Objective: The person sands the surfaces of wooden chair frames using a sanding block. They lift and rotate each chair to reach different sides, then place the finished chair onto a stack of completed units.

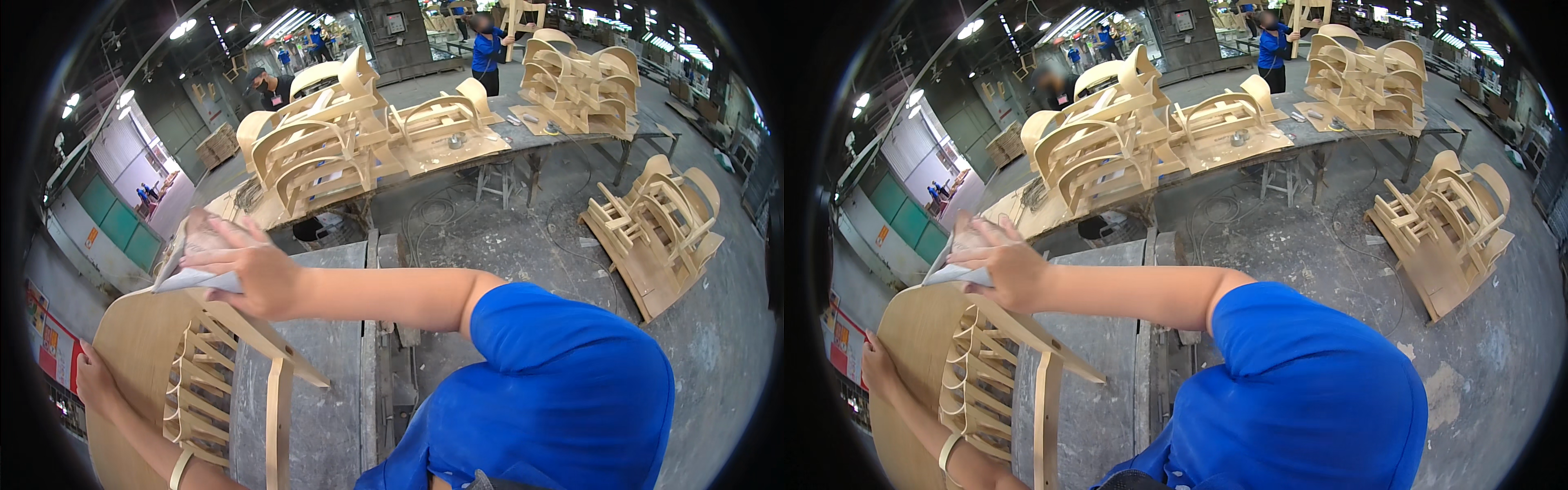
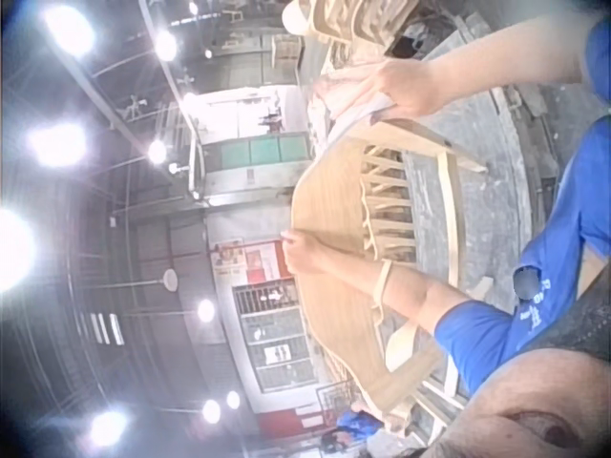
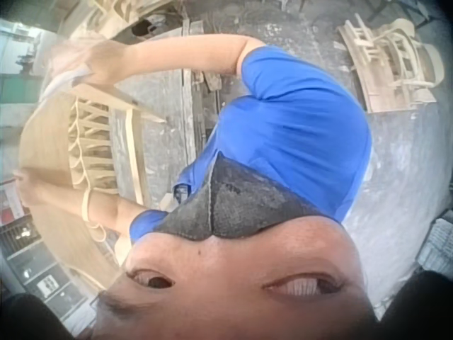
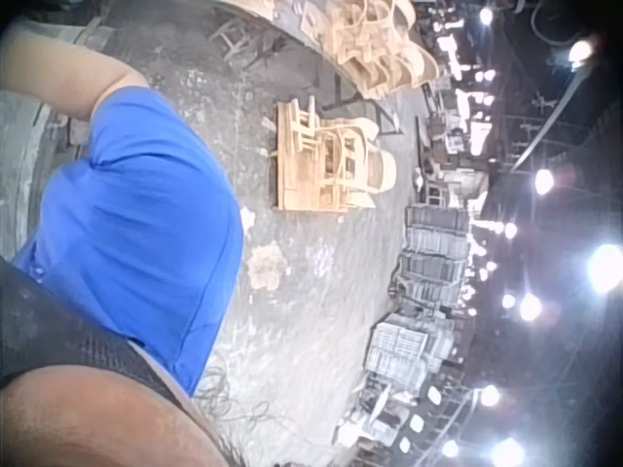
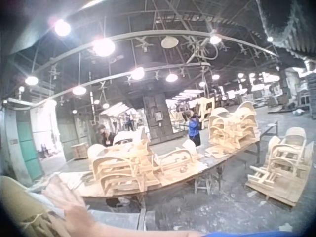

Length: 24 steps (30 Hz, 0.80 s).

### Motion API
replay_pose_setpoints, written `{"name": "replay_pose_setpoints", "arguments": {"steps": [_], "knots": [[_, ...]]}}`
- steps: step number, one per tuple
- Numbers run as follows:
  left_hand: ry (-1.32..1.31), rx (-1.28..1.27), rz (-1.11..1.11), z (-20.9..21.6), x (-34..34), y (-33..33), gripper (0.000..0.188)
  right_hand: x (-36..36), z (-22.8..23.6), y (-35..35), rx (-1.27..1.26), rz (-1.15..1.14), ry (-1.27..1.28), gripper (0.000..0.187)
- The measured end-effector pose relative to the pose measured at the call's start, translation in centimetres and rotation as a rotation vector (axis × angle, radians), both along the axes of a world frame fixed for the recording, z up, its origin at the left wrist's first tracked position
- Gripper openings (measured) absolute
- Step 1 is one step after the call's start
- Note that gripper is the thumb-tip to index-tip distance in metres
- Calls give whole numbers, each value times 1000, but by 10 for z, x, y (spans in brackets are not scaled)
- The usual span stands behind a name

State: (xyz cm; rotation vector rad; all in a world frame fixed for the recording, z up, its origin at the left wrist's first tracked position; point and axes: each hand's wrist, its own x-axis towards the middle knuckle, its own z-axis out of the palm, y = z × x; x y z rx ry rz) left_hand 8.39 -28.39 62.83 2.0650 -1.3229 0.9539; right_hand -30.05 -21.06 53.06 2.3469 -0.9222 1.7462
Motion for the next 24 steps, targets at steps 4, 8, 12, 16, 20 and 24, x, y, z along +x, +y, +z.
{"name": "replay_pose_setpoints", "arguments": {"steps": [4, 8, 12, 16, 20, 24], "knots": [[-26, -35, -16, 0, -3, -4, 61, -12, -15, -4, 15, -2, -25, 43], [-68, -118, 13, -4, -10, 4, 59, -5, 3, -15, -92, 8, 66, 39], [-98, -208, -13, -8, -21, 12, 57, -30, -16, 5, -161, 64, 1, 43], [-127, -210, -10, -7, -34, 22, 54, -73, -58, 27, 369, 190, -415, 62], [-138, -213, -8, -6, -46, 31, 52, -89, -35, 20, 311, 236, -426, 58], [-130, -251, -34, -7, -52, 32, 52, -64, -8, 8, 132, 104, -59, 45]]}}
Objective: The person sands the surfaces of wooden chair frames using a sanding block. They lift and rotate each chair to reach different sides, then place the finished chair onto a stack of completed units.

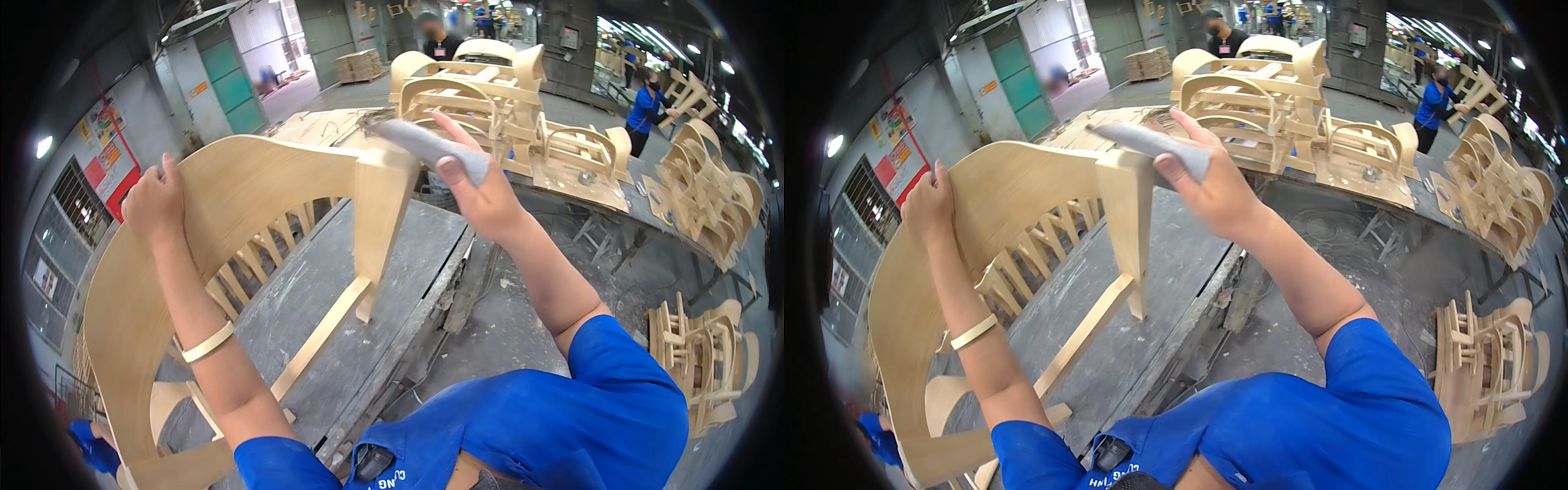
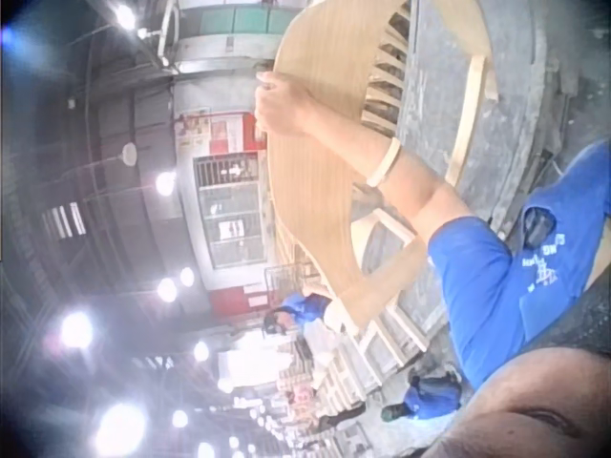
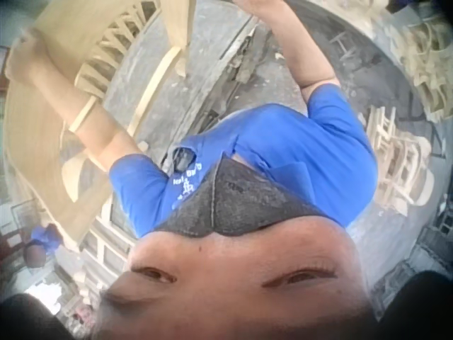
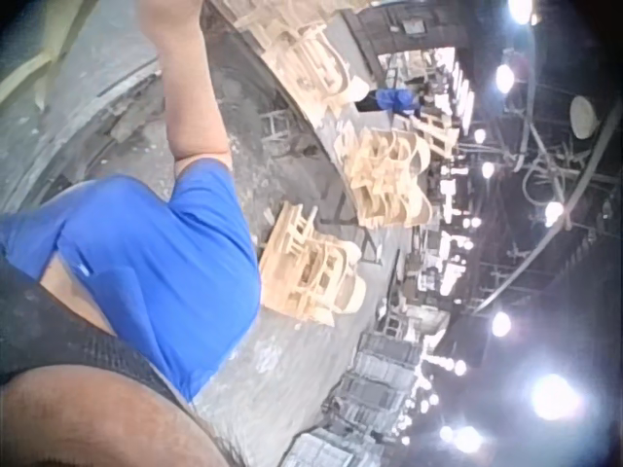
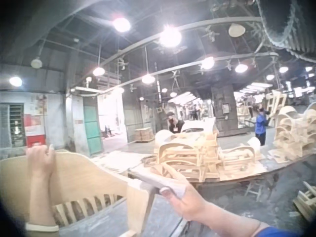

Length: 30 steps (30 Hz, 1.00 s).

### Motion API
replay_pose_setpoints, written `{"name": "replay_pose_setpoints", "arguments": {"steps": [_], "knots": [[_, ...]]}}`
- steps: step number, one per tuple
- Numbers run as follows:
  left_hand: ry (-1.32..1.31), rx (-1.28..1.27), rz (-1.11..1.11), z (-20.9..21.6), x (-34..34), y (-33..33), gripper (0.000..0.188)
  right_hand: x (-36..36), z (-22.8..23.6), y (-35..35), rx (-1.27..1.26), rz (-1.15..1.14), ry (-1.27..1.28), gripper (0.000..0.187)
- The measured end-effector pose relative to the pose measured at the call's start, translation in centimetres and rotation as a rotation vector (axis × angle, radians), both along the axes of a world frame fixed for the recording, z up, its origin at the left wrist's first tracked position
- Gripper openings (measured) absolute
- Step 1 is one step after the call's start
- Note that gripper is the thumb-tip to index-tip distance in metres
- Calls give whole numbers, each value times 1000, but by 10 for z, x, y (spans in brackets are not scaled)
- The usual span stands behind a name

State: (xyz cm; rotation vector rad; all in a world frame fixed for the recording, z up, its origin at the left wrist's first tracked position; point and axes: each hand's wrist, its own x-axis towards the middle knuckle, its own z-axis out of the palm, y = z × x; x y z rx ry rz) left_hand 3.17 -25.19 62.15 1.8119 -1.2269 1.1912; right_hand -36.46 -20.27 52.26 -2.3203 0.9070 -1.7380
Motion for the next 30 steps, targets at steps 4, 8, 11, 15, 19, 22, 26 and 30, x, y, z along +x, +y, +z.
{"name": "replay_pose_setpoints", "arguments": {"steps": [4, 8, 11, 15, 19, 22, 26, 30], "knots": [[-19, -15, 41, 0, 0, 0, 51, 9, 7, 16, -123, -44, 154, 41], [-3, -31, -13, -2, -3, 2, 49, 7, 13, 19, -179, -27, 128, 38], [-12, -51, -24, -3, -8, 3, 49, 19, 21, 0, -58, -56, 203, 38], [24, 4, -20, 1, -9, 5, 49, 22, 23, 3, -88, -103, 216, 38], [44, 49, 11, 3, -7, 1, 53, 6, 13, 21, -231, 5, 71, 41], [-1, -1, 26, -1, -8, -1, 52, 7, 6, 6, -122, -19, 67, 43], [9, 19, 6, -1, -11, -2, 50, 19, -7, -22, -213, -12, 50, 42], [33, 39, 0, 1, -13, 0, 51, 30, -24, -6, -390, -13, -85, 46]]}}
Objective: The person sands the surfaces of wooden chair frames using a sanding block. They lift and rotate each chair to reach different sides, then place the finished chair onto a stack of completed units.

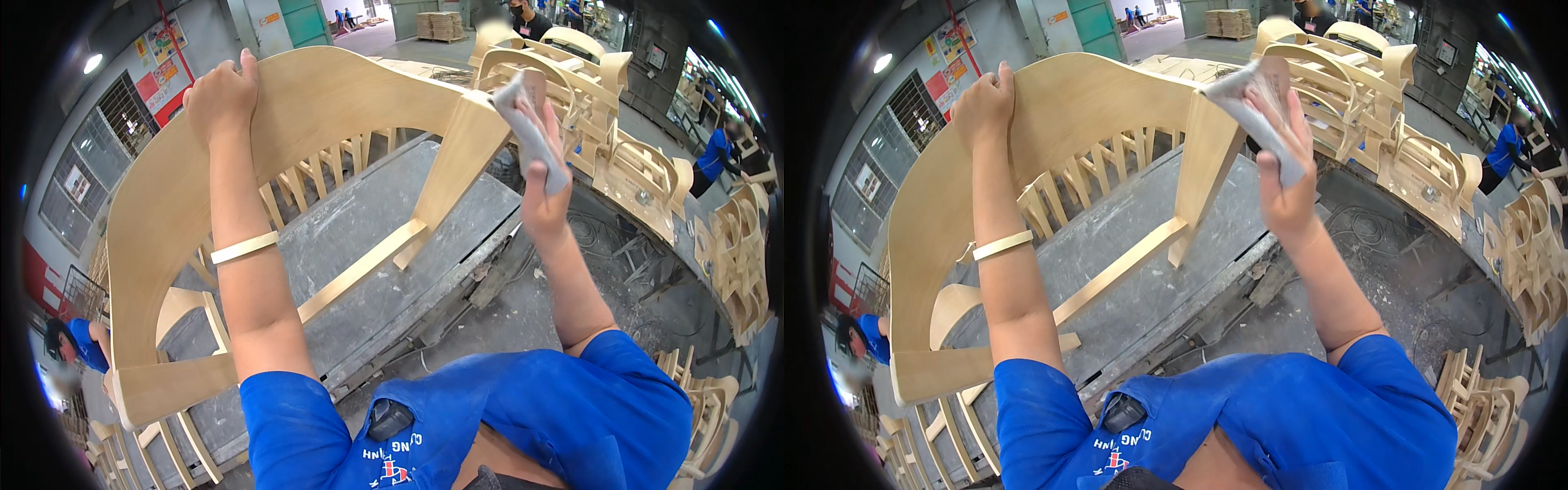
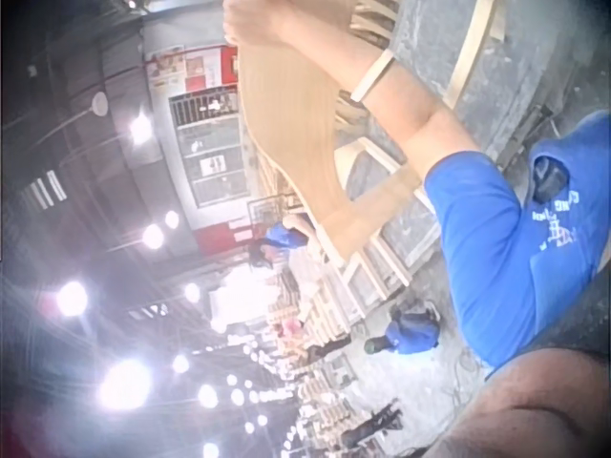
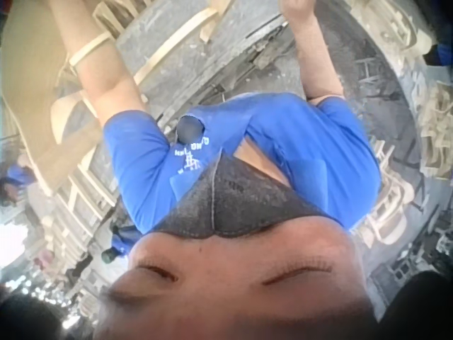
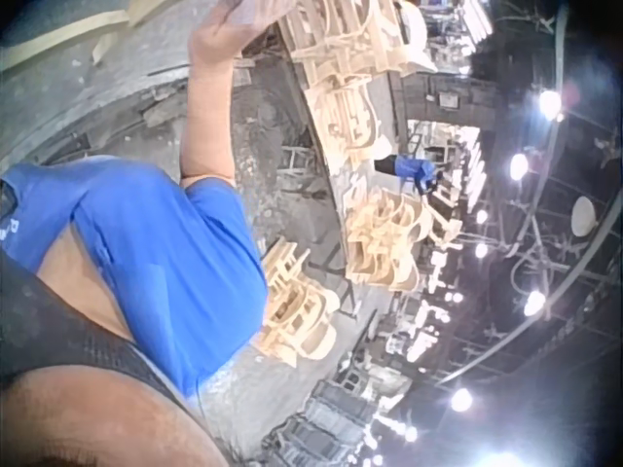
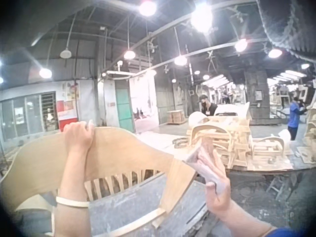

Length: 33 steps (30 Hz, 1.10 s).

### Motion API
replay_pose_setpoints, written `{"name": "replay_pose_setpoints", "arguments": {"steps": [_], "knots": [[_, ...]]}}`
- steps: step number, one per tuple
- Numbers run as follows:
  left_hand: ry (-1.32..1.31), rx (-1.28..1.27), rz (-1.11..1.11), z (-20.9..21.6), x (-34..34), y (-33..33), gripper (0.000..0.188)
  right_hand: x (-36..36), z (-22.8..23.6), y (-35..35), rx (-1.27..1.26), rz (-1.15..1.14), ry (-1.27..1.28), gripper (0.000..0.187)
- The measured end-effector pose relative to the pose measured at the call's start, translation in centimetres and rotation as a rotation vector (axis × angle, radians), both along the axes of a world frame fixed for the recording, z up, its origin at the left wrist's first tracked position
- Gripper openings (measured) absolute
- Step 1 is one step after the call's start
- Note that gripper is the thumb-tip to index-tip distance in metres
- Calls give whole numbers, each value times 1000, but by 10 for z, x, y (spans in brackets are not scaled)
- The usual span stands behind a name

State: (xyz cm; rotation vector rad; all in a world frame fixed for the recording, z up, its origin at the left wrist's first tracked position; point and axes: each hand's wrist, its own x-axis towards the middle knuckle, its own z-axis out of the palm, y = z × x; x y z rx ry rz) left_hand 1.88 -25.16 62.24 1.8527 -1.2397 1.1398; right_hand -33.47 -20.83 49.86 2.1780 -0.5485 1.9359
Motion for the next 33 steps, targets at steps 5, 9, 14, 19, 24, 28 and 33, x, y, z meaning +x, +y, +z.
{"name": "replay_pose_setpoints", "arguments": {"steps": [5, 9, 14, 19, 24, 28, 33], "knots": [[-19, -7, 10, -2, -3, 2, 53, 12, 9, -13, -13, 8, -75, 49], [-53, -24, 7, -3, -4, 4, 53, 6, -16, -31, -36, 83, -111, 50], [-91, -68, 42, -4, -13, 9, 47, -31, -108, -3, 129, -132, 70, 52], [-130, -174, 8, -9, -43, 35, 43, -86, -132, 5, 521, 36, -281, 50], [-163, -219, -52, -21, -78, 71, 43, -127, -103, 30, 661, 131, -472, 54], [-225, -294, -73, -27, -98, 87, 41, -120, -96, 63, 616, 268, -462, 57], [-195, -276, -36, -32, -119, 104, 41, -100, -110, 84, 626, 353, -280, 59]]}}
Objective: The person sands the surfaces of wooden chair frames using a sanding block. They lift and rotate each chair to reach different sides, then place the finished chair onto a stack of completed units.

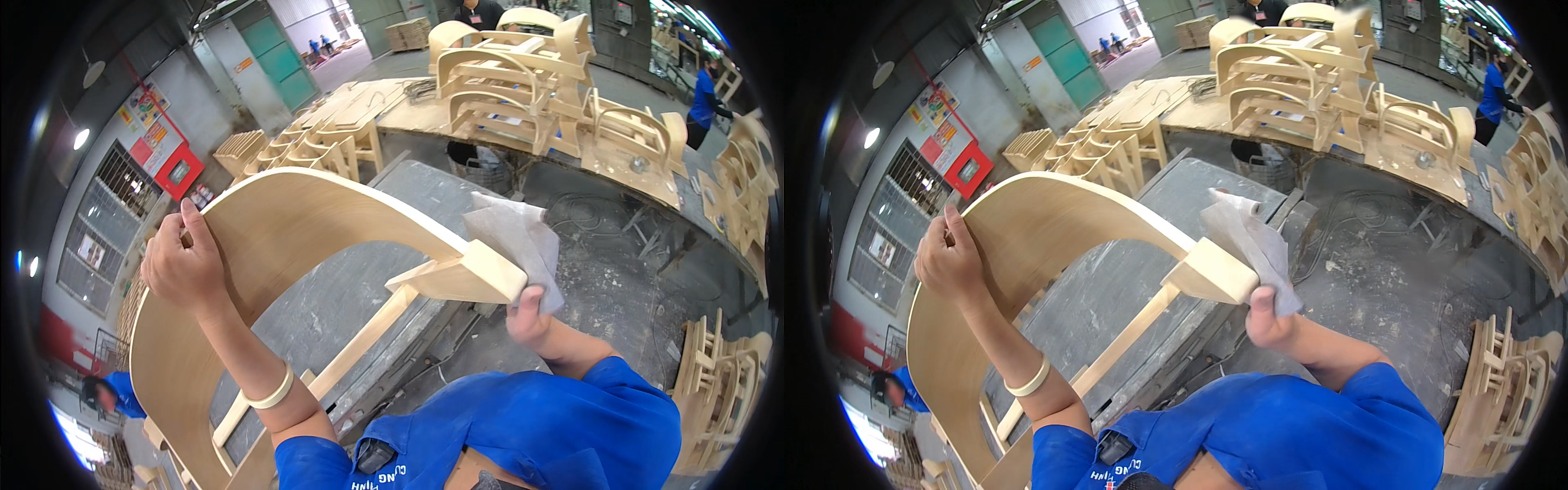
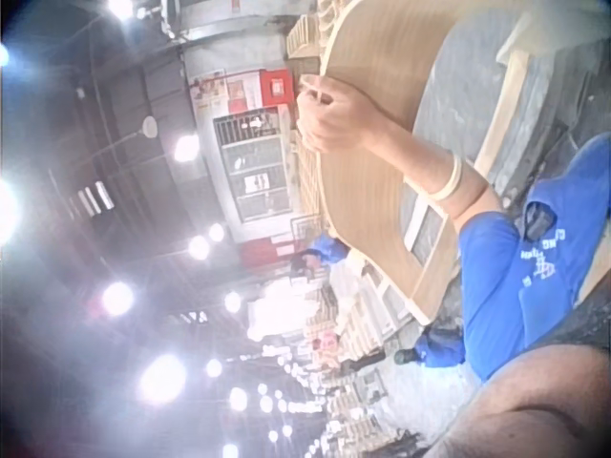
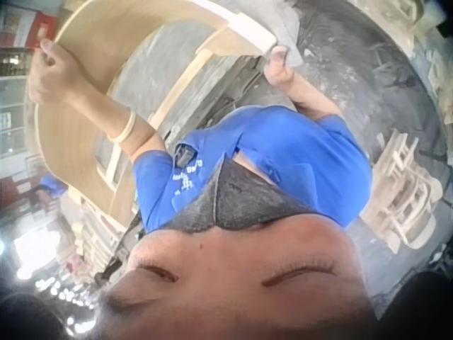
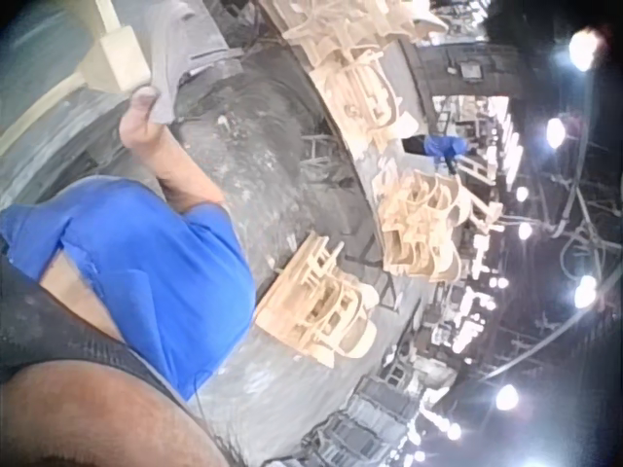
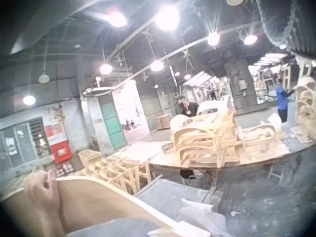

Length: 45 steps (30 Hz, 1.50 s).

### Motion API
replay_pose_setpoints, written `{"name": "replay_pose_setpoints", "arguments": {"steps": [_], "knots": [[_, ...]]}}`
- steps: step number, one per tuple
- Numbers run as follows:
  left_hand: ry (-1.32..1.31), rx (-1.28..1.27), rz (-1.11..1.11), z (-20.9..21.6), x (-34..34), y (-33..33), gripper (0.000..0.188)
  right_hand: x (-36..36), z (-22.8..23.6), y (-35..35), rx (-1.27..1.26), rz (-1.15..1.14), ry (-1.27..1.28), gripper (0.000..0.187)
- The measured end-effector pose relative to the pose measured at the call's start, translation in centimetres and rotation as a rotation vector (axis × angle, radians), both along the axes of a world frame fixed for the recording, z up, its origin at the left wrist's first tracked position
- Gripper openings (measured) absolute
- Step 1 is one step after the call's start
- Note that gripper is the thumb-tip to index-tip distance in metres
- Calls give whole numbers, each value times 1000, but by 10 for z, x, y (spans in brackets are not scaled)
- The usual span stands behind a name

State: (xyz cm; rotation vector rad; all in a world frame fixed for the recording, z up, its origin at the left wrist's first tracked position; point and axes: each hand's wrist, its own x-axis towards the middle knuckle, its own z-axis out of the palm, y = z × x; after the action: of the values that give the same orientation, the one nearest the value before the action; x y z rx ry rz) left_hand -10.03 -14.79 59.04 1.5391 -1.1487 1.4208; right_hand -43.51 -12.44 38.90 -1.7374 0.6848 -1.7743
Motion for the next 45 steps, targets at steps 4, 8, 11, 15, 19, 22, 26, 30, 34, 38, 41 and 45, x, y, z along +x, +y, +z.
{"name": "replay_pose_setpoints", "arguments": {"steps": [4, 8, 11, 15, 19, 22, 26, 30, 34, 38, 41, 45], "knots": [[-21, -14, 24, -5, -14, 16, 38, -1, -21, 1, 12, 112, -119, 57], [-106, -70, 18, -12, -12, 18, 25, -11, -41, -4, 7, 224, -155, 55], [-51, -46, 39, -16, -1, 8, 25, -6, -47, -19, -24, 268, -186, 54], [-43, 137, -90, 7, 9, 8, 43, 23, -32, -59, -120, 183, -401, 52], [-31, 51, 176, 2, -8, 80, 58, 40, -17, -81, -114, -186, -360, 55], [45, 173, -128, -13, -32, 176, 57, 45, -12, -89, -215, -193, -427, 46], [252, 298, -380, 12, -17, 282, 43, 45, 0, -99, -155, -291, -431, 47], [542, 460, -372, 39, 63, 304, 38, 48, 14, -98, -101, -420, -420, 45], [392, 641, -308, 24, 129, 273, 56, 45, 15, -95, 22, -369, -631, 47], [199, 587, -335, 9, 157, 221, 63, 22, -6, -118, 237, -652, -472, 41], [231, 715, -359, 3, 164, 187, 59, -5, -28, -148, 72, -1087, -50, 42], [448, 758, -606, -8, 162, 169, 55, -27, -37, -163, 117, -1079, -76, 57]]}}
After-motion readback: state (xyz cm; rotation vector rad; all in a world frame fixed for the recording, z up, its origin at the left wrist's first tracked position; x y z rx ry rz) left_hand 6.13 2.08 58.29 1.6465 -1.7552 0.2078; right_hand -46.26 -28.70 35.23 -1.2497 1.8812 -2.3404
